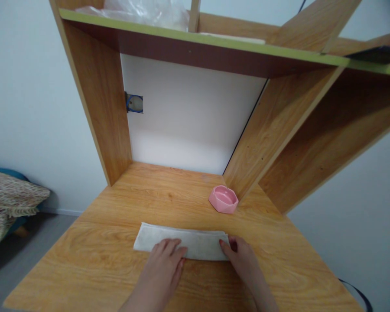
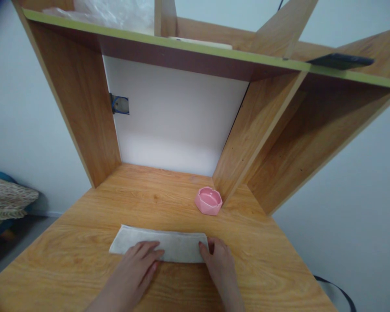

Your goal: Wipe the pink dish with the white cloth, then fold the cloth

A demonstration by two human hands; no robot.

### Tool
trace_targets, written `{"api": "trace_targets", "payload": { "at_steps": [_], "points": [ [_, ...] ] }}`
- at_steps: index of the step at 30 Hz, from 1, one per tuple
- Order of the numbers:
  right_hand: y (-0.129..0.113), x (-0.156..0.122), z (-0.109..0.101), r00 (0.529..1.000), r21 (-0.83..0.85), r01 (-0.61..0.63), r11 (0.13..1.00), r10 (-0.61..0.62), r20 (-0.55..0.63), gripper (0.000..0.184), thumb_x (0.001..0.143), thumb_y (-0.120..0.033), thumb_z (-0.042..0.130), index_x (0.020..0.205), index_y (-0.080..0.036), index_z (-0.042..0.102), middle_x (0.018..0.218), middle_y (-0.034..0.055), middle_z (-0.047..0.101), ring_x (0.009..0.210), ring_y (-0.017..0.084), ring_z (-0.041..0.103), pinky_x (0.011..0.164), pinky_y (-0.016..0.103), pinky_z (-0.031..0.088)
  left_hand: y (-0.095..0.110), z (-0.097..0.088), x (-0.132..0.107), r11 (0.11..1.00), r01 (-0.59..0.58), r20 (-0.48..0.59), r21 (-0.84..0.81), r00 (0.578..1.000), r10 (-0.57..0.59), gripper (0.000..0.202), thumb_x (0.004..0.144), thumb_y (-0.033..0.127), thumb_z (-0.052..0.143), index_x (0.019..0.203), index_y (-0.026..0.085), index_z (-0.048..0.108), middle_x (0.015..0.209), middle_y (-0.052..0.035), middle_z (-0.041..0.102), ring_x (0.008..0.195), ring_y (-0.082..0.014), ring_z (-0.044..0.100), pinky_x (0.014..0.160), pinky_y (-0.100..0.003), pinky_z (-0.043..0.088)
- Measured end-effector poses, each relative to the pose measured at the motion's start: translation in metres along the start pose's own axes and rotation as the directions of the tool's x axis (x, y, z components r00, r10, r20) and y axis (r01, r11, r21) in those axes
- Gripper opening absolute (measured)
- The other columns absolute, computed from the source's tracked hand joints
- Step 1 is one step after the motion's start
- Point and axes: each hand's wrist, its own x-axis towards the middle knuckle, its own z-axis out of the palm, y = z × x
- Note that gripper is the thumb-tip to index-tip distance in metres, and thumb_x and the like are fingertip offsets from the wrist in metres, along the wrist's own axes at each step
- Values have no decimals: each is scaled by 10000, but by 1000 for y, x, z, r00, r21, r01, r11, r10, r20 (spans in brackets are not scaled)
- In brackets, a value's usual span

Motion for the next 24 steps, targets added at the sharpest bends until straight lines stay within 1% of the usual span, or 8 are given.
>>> {"api": "trace_targets", "payload": {
  "at_steps": [4, 8, 11, 15, 17, 20, 22, 24],
  "points": [
    [-3, -2, -4, 1000, 197, -14, 980, 16, -8, 184, 668, -386, 464, 586, -224, 432, 528, -35, 468, 514, 141, 457, 504, 252, 346, 8, 9, 2, 996, 61, 36, 68, 997, -64, 332, 793, 97, 402, 1033, 241, 579, 1147, -47, 541, 1009, -235, 474, 848, -395, 371],
    [-12, -3, -14, 998, 370, 10, 929, 13, -59, 229, 636, -397, 488, 558, -234, 348, 485, -81, 310, 453, 104, 337, 440, 224, 273, 10, 8, 7, 999, 17, 103, 34, 995, -20, 316, 812, 124, 392, 1035, 266, 564, 1232, 20, 492, 988, -228, 459, 835, -390, 359],
    [-31, -6, -21, 999, 472, 16, 882, 4, -40, 243, 635, -400, 499, 573, -236, 331, 485, -96, 251, 428, 87, 273, 411, 211, 221, 14, 9, 11, 1000, -13, 109, 19, 994, 11, 308, 817, 136, 389, 1043, 267, 552, 1240, 23, 488, 955, -215, 456, 825, -376, 348],
    [-70, -12, -24, 999, 543, 46, 838, -45, -15, 228, 639, -370, 513, 603, -236, 333, 494, -93, 306, 430, 88, 319, 407, 206, 232, 17, 10, 15, 1000, -17, 108, -26, 994, 20, 323, 776, 103, 408, 1018, 252, 560, 1209, 8, 511, 919, -207, 465, 812, -357, 351],
    [-89, -13, -20, 997, 553, 48, 832, -77, 29, 220, 658, -366, 501, 627, -238, 325, 506, -86, 361, 436, 96, 369, 409, 208, 263, 13, 7, 13, 998, -2, 68, -67, 998, 6, 332, 760, 95, 406, 1010, 249, 560, 1188, 6, 522, 936, -209, 470, 814, -356, 361],
    [-114, -12, -11, 996, 480, 61, 875, -88, 34, 185, 688, -351, 488, 709, -239, 342, 504, -88, 411, 438, 112, 431, 421, 213, 294, -7, -1, 6, 990, 85, -82, -112, 992, -94, 341, 756, 103, 383, 1029, 222, 549, 1090, -34, 569, 950, -210, 488, 828, -365, 376],
    [-131, -12, -2, 995, 385, 78, 920, -96, 29, 165, 700, -312, 483, 780, -236, 359, 500, -87, 446, 445, 124, 471, 427, 213, 298, -28, -5, -2, 978, 157, -191, -138, 965, -182, 330, 741, 115, 373, 1003, 199, 556, 985, -55, 604, 912, -217, 519, 815, -384, 396],
    [-147, -13, 9, 991, 252, 112, 961, -127, 44, 154, 708, -265, 477, 817, -232, 373, 534, -67, 509, 483, 137, 520, 442, 214, 301, -49, -8, -10, 955, 224, -292, -193, 916, -274, 323, 743, 151, 358, 1003, 183, 548, 943, -66, 614, 902, -229, 536, 810, -406, 410]
  ]
}}
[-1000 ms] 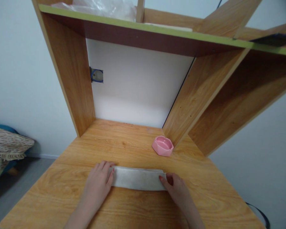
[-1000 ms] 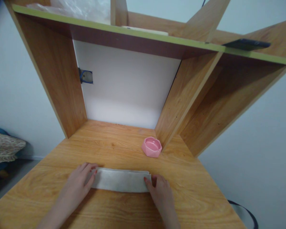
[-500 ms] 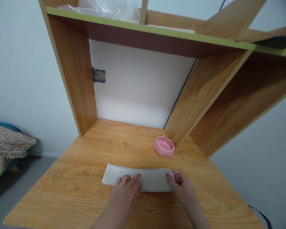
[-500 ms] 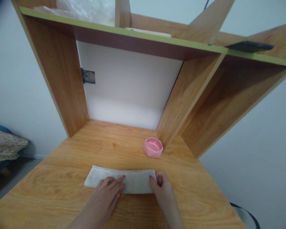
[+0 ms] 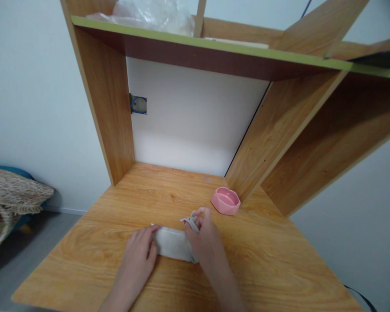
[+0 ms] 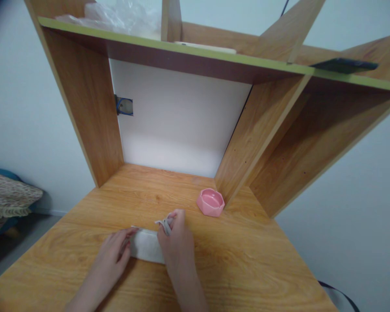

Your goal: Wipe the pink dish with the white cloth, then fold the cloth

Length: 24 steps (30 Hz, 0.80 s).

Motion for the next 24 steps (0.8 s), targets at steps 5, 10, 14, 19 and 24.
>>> {"api": "trace_targets", "payload": {
  "at_steps": [5, 10, 14, 19, 24],
  "points": [
    [-26, -6, 41, 990, -324, 137, 936, -124, 59, 188, 723, -189, 482, 890, -215, 399, 699, 23, 617, 642, 198, 604, 506, 240, 334, -22, -13, -2, 974, 154, -58, -165, 984, -166, 301, 775, 351, 391, 928, 169, 577, 902, -76, 638, 853, -238, 577, 781, -391, 449],
    [-31, -14, 66, 976, -307, 198, 931, -159, 150, 243, 724, -149, 470, 950, -188, 392, 799, 68, 641, 705, 211, 619, 548, 261, 390, -7, -20, 1, 921, 255, 86, -296, 967, -240, 385, 795, 433, 345, 744, 175, 626, 777, -59, 662, 765, -235, 601, 748, -357, 457],
    [-25, -23, 74, 950, -193, 270, 943, -228, 214, 302, 713, -169, 479, 1006, -167, 407, 858, 88, 637, 785, 230, 607, 627, 295, 428, -4, -18, 10, 871, 309, 156, -381, 951, -268, 429, 801, 457, 328, 701, 172, 632, 719, -43, 664, 746, -229, 603, 711, -317, 463],
    [-8, -35, 65, 934, -65, 331, 941, -317, 166, 545, 637, -118, 505, 1162, -174, 371, 934, 77, 596, 865, 220, 559, 732, 328, 429, -11, -10, 17, 861, 330, 189, -388, 942, -276, 348, 744, 424, 442, 771, 131, 627, 674, -50, 650, 666, -218, 598, 627, -284, 463],
    [17, -39, 33, 955, -60, 293, 954, -289, 60, 408, 716, -130, 425, 1118, -201, 433, 939, 61, 586, 877, 200, 548, 765, 329, 422, -17, -10, 19, 914, 306, 125, -265, 951, -282, 314, 735, 372, 424, 818, 133, 610, 725, -67, 645, 678, -223, 593, 622, -297, 462]
  ]
}}
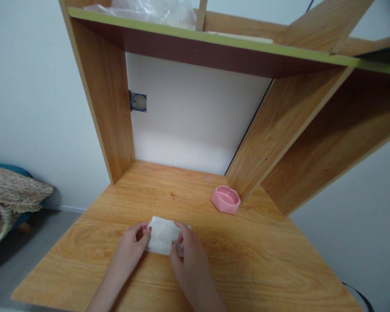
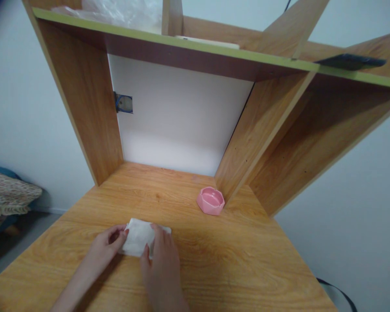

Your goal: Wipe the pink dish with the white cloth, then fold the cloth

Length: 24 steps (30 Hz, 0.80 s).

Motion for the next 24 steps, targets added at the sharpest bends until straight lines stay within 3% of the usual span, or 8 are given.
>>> {"api": "trace_targets", "payload": {
  "at_steps": [3, 6, 9, 13, 18, 21, 24],
  "points": [
    [20, -4, -13, 997, -57, -81, 995, 81, -13, 325, 772, -162, 372, 1079, -200, 474, 941, 69, 599, 874, 200, 557, 762, 325, 423, -3, -2, 0, 977, -40, -75, 211, 996, 57, 307, 719, 325, 427, 902, 133, 582, 738, -69, 624, 718, -237, 582, 682, -342, 454],
    [39, -7, -17, 978, -164, -207, 965, 207, -16, 354, 776, -257, 426, 1117, -168, 463, 937, 96, 615, 837, 229, 573, 729, 345, 428, -3, -2, -4, 914, -71, -190, 398, 969, 158, 367, 698, 288, 439, 1019, 132, 526, 806, -75, 585, 772, -248, 557, 739, -383, 433],
    [49, -6, -19, 957, -225, -280, 933, 289, 11, 304, 782, -345, 447, 1013, -168, 533, 863, 89, 637, 775, 226, 584, 689, 324, 420, -1, -1, -9, 867, -107, -197, 487, 953, 229, 343, 704, 250, 429, 1025, 166, 516, 864, -77, 553, 791, -244, 542, 740, -385, 426],
    [46, 1, -19, 941, -205, -279, 938, 310, 138, 248, 772, -398, 464, 717, -196, 598, 713, 46, 648, 687, 195, 587, 614, 274, 391, -2, -1, -9, 891, -170, -98, 421, 968, 231, 264, 708, 199, 398, 948, 190, 508, 853, -58, 557, 791, -227, 555, 706, -354, 437],
    [51, 12, -23, 898, -153, -346, 926, 374, 234, 197, 706, -353, 526, 632, -187, 605, 630, 24, 642, 591, 166, 580, 504, 231, 337, -3, 0, -4, 947, -185, -22, 263, 980, 197, 289, 737, 197, 389, 1023, 188, 431, 790, -26, 564, 733, -200, 578, 681, -339, 468],
    [78, 13, -43, 896, -167, -385, 908, 411, 170, 195, 701, -350, 513, 641, -192, 613, 646, 23, 645, 613, 169, 583, 523, 236, 344, 0, 1, -3, 951, -188, -54, 247, 977, 207, 319, 764, 234, 386, 1078, 183, 413, 785, -26, 565, 732, -204, 581, 698, -367, 473],
    [116, 12, -79, 869, -230, -475, 849, 495, 31, 191, 680, -361, 522, 630, -199, 611, 644, 24, 644, 620, 180, 587, 538, 247, 352, -1, 2, -3, 948, -200, -64, 246, 973, 222, 304, 755, 246, 398, 1045, 176, 459, 768, -29, 582, 726, -207, 589, 705, -374, 476]
  ]
}}
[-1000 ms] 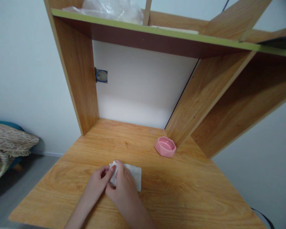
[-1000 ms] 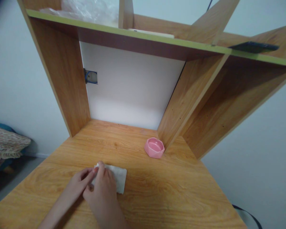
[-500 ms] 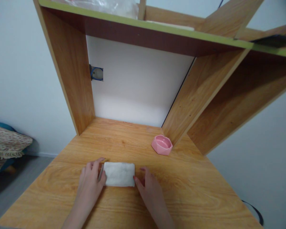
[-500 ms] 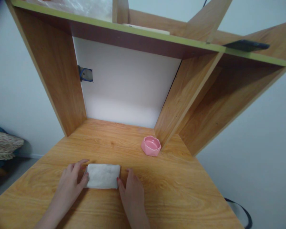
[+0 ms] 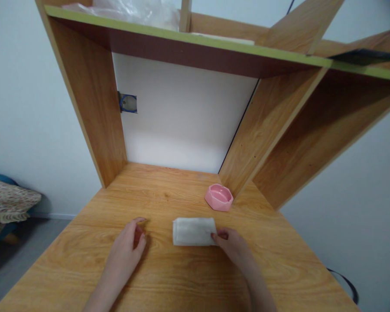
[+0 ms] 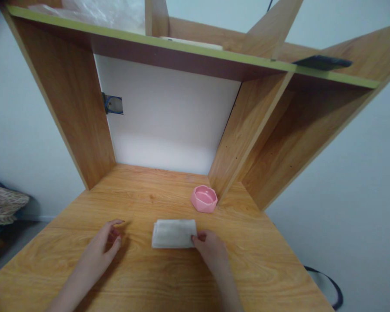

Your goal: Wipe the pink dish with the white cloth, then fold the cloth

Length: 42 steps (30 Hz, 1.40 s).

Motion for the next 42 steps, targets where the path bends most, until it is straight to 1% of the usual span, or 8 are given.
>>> {"api": "trace_targets", "payload": {
  "at_steps": [7, 14, 16, 18, 21, 26, 34, 42],
  "points": [
    [61, 29, -51, 986, -80, -122, 989, 111, -127, 247, 667, -403, 507, 545, -199, 573, 519, 19, 595, 557, 183, 572, 504, 244, 335, -1, 2, -5, 999, -32, 36, 42, 999, 31, 239, 731, 256, 423, 912, 188, 563, 817, -52, 621, 800, -227, 593, 766, -390, 458],
    [45, 34, -52, 971, -295, -201, 934, 149, -189, 278, 706, -422, 467, 776, -189, 601, 786, 95, 648, 787, 272, 593, 653, 347, 385, 7, -8, -2, 992, -50, 77, 116, 996, 41, 265, 757, 269, 400, 935, 182, 575, 908, -70, 629, 874, -228, 586, 809, -389, 444],
    [32, 33, -51, 948, -337, -167, 927, 57, -312, 368, 720, -397, 468, 978, -149, 551, 939, 141, 616, 892, 292, 563, 712, 379, 390, 6, -11, 1, 986, -86, 134, 140, 989, 68, 292, 772, 282, 391, 977, 183, 574, 974, -75, 624, 932, -225, 571, 844, -383, 429],
    [12, 32, -45, 926, -321, 10, 947, -130, -355, 420, 745, -332, 452, 1092, -96, 480, 1032, 166, 572, 981, 260, 523, 786, 345, 389, 9, -13, 6, 975, -145, 225, 169, 969, 105, 335, 787, 302, 381, 1040, 179, 563, 1083, -85, 592, 1022, -226, 529, 894, -383, 396],
    [-28, 31, -23, 897, -248, 308, 919, -367, -246, 356, 771, -272, 424, 1076, -103, 493, 1048, 138, 559, 1017, 228, 491, 867, 330, 369, 21, -13, 20, 941, -253, 381, 226, 912, 154, 416, 806, 312, 364, 1162, 144, 498, 1255, -100, 468, 1166, -229, 405, 971, -393, 314],
    [-75, 30, 32, 814, -99, 580, 809, -580, 32, 406, 771, -219, 433, 1151, -78, 462, 1140, 147, 507, 1118, 215, 415, 947, 336, 332, 46, 11, 57, 879, -409, 527, 246, 817, 233, 473, 814, 224, 349, 1264, 80, 376, 1340, -120, 344, 1242, -201, 283, 1017, -365, 237],
    [-71, 36, 65, 770, 24, 607, 795, -595, 231, 620, 780, -260, 416, 1324, -34, 226, 1392, 138, 219, 1282, 194, 151, 1056, 364, 163, 17, 66, 85, 868, -474, 400, 147, 831, 386, 431, 867, 226, 308, 1273, 93, 365, 1348, -110, 335, 1249, -165, 266, 1035, -336, 221],
    [-62, 37, 72, 749, 2, 639, 769, -622, 229, 624, 810, -341, 386, 1345, -85, 194, 1407, 93, 193, 1290, 197, 120, 1060, 395, 133, 3, 73, 80, 865, -496, 369, 72, 819, 439, 420, 894, 287, 303, 1291, 155, 346, 1348, -82, 340, 1242, -170, 284, 1031, -374, 238]
  ]
}}
